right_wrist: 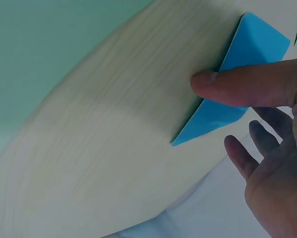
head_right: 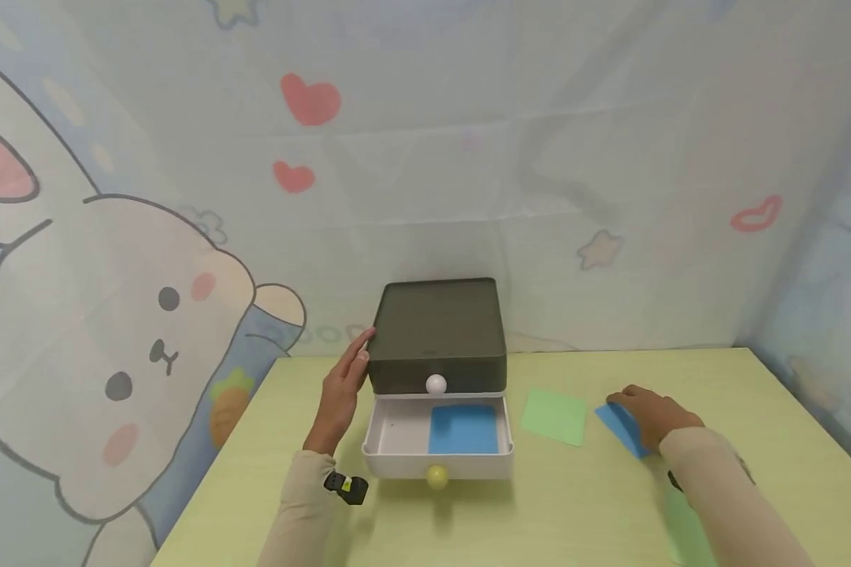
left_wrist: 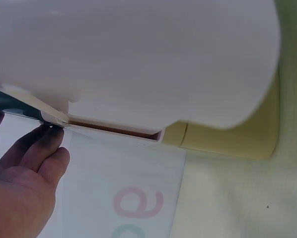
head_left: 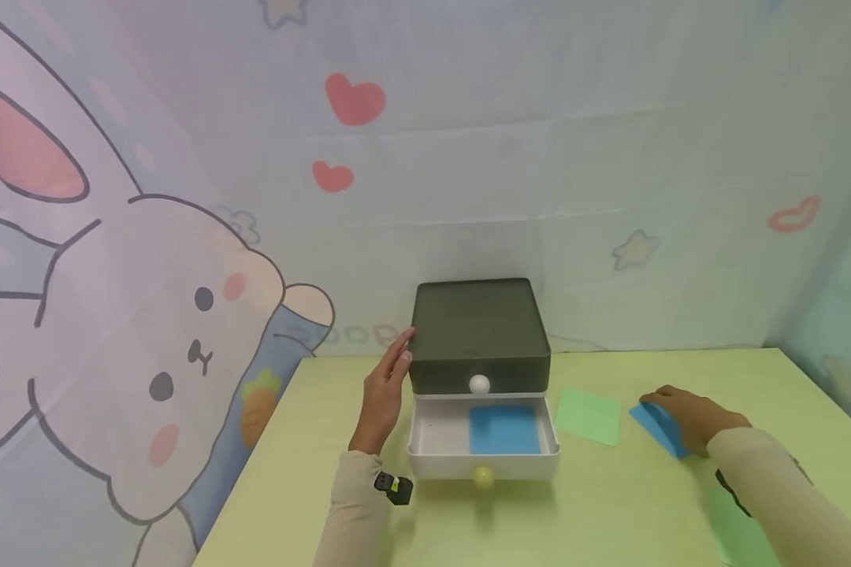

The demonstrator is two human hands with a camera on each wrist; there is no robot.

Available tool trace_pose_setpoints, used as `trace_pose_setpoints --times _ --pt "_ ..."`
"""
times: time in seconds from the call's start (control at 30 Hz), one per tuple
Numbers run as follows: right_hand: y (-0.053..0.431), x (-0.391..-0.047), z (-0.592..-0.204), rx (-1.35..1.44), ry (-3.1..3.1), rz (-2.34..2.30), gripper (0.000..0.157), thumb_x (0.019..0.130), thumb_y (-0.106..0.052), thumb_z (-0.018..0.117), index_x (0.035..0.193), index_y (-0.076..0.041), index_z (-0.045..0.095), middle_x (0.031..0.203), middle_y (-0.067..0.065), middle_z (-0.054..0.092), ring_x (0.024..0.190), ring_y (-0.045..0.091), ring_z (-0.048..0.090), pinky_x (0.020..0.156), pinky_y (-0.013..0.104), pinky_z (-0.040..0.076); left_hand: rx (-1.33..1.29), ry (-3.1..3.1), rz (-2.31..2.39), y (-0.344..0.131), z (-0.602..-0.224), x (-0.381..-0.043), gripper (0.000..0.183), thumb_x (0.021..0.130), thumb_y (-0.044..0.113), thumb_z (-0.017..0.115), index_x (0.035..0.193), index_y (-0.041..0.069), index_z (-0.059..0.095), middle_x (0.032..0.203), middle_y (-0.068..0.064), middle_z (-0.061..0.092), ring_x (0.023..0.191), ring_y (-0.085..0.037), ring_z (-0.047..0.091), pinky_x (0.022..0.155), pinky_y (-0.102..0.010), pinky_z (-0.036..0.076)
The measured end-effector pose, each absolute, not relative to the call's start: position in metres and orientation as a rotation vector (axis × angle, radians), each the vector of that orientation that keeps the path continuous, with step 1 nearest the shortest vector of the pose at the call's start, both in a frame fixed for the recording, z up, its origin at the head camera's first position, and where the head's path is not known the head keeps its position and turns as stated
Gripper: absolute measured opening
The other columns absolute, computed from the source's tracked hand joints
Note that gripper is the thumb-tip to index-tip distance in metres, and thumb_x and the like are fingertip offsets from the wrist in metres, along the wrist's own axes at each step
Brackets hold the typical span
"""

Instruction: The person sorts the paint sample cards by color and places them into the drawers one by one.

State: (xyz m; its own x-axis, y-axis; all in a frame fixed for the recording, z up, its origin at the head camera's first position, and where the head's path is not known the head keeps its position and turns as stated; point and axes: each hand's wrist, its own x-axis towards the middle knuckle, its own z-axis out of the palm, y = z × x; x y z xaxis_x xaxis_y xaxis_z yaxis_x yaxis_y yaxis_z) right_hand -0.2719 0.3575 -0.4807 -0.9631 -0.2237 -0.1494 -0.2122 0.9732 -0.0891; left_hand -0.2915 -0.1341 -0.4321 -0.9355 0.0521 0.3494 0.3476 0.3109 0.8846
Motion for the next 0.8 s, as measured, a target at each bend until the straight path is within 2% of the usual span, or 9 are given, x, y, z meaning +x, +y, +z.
trace_pose_setpoints --times 0.13,0.23,0.47,0.67,0.8 --pt "0.356 -0.272 -0.477 -0.356 2.986 -0.119 0.078 0.074 0.02 0.073 0.141 -0.013 0.052 0.139 0.022 0.05 0.118 0.052 0.057 0.073 0.057 0.056 -0.357 -2.309 -1.68 -0.135 -0.431 -0.291 0.039 0.107 0.046 0.042 0.146 0.048 0.046 0.157 0.003 0.047 0.147 -0.028 0.044 0.119 -0.059 0.033" --pt "0.355 -0.272 -0.473 -0.341 2.969 -0.115 0.076 0.074 0.016 0.074 0.141 -0.014 0.053 0.135 0.02 0.052 0.109 0.047 0.062 0.071 0.056 0.055 -0.359 -2.309 -1.686 -0.135 -0.431 -0.291 0.039 0.107 0.046 0.042 0.146 0.047 0.047 0.157 0.002 0.047 0.146 -0.028 0.044 0.119 -0.06 0.034" --pt "0.355 -0.272 -0.461 -0.376 2.916 -0.145 0.087 0.059 0.009 0.086 0.138 -0.006 0.053 0.121 0.023 0.052 0.084 0.03 0.056 0.064 0.044 0.051 -0.372 -2.309 -1.666 -0.134 -0.43 -0.289 0.039 0.107 0.047 0.041 0.146 0.048 0.046 0.156 0.0 0.049 0.145 -0.028 0.046 0.118 -0.059 0.036" --pt "0.355 -0.264 -0.452 -0.434 2.954 -0.117 0.083 0.062 -0.007 0.089 0.135 0.001 0.052 0.112 0.026 0.049 0.085 0.033 0.052 0.065 0.045 0.049 -0.366 -2.311 -1.658 -0.134 -0.429 -0.287 0.04 0.107 0.048 0.041 0.146 0.049 0.045 0.156 0.0 0.049 0.145 -0.029 0.047 0.117 -0.059 0.037" --pt "0.353 -0.26 -0.448 -0.498 2.974 -0.17 0.086 0.061 -0.016 0.091 0.135 0.004 0.052 0.108 0.023 0.046 0.083 0.027 0.047 0.065 0.04 0.047 -0.367 -2.305 -1.666 -0.133 -0.429 -0.287 0.04 0.107 0.048 0.041 0.147 0.048 0.045 0.156 -0.001 0.048 0.145 -0.03 0.047 0.117 -0.059 0.036"
